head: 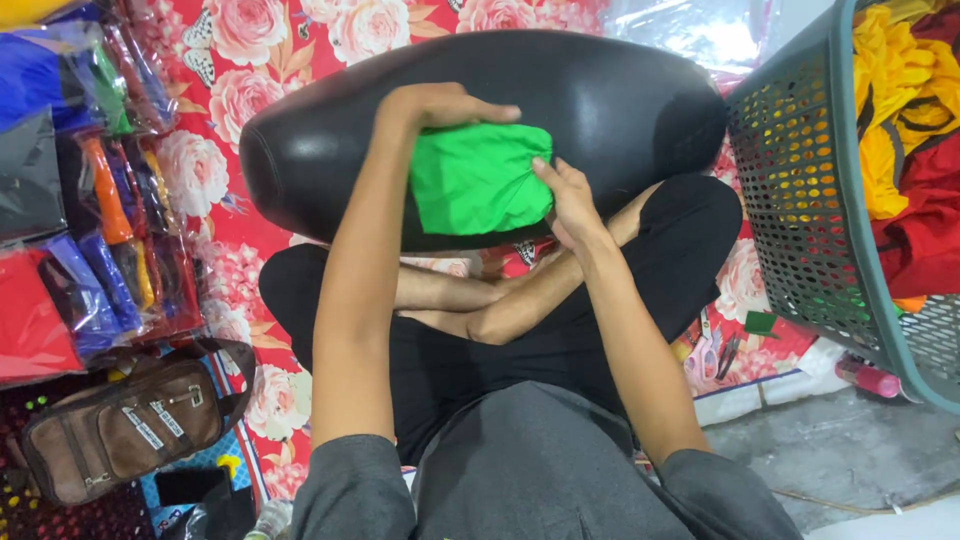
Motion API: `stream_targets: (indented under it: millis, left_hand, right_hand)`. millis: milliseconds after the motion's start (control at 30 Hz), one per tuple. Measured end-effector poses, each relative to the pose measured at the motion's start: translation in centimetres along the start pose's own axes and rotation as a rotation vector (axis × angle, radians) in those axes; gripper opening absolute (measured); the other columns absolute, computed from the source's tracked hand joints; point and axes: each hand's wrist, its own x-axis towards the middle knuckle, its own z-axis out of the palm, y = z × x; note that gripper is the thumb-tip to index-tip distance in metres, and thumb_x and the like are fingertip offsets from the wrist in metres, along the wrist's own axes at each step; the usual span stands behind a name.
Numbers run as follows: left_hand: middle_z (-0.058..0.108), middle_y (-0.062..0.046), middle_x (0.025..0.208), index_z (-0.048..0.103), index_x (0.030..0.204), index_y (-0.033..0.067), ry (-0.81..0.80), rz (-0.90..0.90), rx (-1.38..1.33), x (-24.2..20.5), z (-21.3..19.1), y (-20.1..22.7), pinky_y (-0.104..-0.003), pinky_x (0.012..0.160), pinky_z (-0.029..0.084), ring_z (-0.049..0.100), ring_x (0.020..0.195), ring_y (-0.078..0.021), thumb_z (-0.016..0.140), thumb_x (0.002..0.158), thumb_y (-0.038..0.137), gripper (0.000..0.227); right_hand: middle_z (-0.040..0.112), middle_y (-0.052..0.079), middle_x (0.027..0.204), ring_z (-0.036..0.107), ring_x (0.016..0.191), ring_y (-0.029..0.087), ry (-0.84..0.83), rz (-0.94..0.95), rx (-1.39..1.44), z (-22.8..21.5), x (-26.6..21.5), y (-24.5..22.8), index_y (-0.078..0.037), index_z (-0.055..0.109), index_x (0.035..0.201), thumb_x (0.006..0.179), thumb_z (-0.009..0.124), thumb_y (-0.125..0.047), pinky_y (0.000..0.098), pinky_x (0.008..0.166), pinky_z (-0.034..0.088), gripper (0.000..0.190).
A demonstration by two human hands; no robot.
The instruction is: The person folds a green fabric piece against a black surface, places it inside a clear plastic sleeve, and smooths the package flat.
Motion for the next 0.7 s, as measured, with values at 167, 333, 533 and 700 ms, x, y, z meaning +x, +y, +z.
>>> stream_targets:
  millis: [167,333,533,700]
  left_hand:
    - [0.076,-0.008,0.107,0.069,0.112,0.0161,-0.029,0.190,-0.895,1.6,1.5,-6.4,-0.040,0.092,0.058,0.073,0.095,-0.0227,0.045,0.073,0.078,0.077]
    - [0.053,0.003,0.083,0.051,0.086,0.0168,0.320,0.266,-0.879,6.3,5.6,-7.8,-0.030,0.076,0.041,0.051,0.080,-0.0129,0.052,0.088,0.067,0.050]
    - [0.046,-0.004,0.065,0.035,0.071,0.0136,0.846,0.272,-0.485,11.4,8.9,-7.6,-0.044,0.066,0.031,0.049,0.067,-0.0277,0.044,0.109,0.048,0.051]
    - [0.033,0.000,0.061,0.023,0.065,0.0175,0.816,0.120,-0.553,8.7,8.5,-5.1,-0.039,0.068,0.033,0.041,0.064,-0.0209,0.025,0.094,0.077,0.066]
  right_hand:
    - [0.070,0.023,0.128,0.070,0.113,0.030,0.179,-0.035,0.317,0.0,-0.3,0.8,0.007,0.063,0.128,0.093,0.069,-0.018,0.0402,0.102,0.058,0.044]
    - [0.070,0.021,0.129,0.070,0.112,0.030,0.301,-0.073,0.422,0.9,0.0,2.7,0.005,0.061,0.131,0.093,0.068,-0.020,0.0439,0.092,0.061,0.046]
    - [0.065,0.024,0.136,0.067,0.119,0.031,0.533,-0.228,0.408,2.4,-0.2,3.3,0.005,0.055,0.138,0.094,0.064,-0.021,0.0432,0.101,0.057,0.052]
    - [0.067,0.025,0.134,0.068,0.116,0.030,0.591,-0.256,0.384,2.2,0.7,4.5,0.006,0.058,0.134,0.094,0.064,-0.023,0.0416,0.100,0.058,0.049]
